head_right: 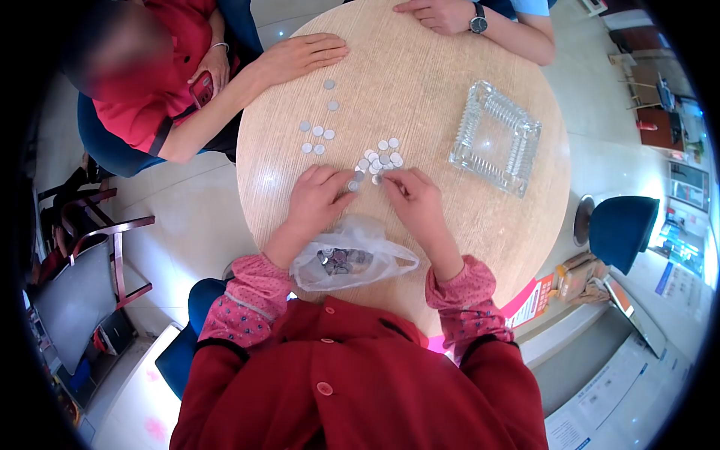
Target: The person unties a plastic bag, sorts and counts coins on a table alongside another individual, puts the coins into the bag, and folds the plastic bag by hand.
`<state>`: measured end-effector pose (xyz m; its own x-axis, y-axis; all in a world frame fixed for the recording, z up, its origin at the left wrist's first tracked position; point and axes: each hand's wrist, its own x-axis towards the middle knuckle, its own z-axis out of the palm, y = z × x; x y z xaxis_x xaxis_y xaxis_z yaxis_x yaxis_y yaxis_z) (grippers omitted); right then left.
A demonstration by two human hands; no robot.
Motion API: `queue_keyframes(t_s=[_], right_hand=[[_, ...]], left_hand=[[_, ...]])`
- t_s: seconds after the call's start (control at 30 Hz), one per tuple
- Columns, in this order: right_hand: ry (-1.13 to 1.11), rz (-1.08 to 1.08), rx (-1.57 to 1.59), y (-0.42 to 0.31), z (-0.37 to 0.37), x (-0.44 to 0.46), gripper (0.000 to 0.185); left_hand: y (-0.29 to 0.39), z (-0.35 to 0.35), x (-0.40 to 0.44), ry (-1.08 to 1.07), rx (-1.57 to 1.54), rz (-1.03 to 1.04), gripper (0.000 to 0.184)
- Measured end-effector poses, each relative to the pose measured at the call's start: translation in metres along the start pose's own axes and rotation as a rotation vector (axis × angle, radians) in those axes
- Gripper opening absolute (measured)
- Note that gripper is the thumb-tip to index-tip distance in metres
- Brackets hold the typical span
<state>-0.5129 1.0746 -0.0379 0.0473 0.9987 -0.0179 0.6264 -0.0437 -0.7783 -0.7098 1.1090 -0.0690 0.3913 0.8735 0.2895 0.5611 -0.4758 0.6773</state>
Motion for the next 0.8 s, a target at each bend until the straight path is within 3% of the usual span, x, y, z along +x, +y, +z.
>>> queue_keyframes(t_s=[0.03,0.17,0.47,0.53,0.8], right_hand=[[0.081,0.070,0.020,0.004,0.002,-0.008,0.010],[0.056,0.128,0.028,0.010,0.010,-0.026,0.010],[0.051,-0.007,-0.005,0.004,0.026,-0.021,0.011],[0.086,-0.102,-0.029,0.009,0.025,-0.024,0.010],[0.183,-0.136,-0.041,0.020,0.026,-0.035,0.010]], left_hand=[[0.002,0.002,0.003,-0.061,0.027,0.000,0.030],[0.001,0.006,0.006,-0.059,0.019,0.007,0.027],[-0.015,-0.012,-0.005,-0.031,0.045,-0.066,0.023],[-0.023,-0.018,-0.004,-0.001,0.133,-0.230,0.025],[0.003,0.008,0.005,0.012,0.148,0.010,0.030]])
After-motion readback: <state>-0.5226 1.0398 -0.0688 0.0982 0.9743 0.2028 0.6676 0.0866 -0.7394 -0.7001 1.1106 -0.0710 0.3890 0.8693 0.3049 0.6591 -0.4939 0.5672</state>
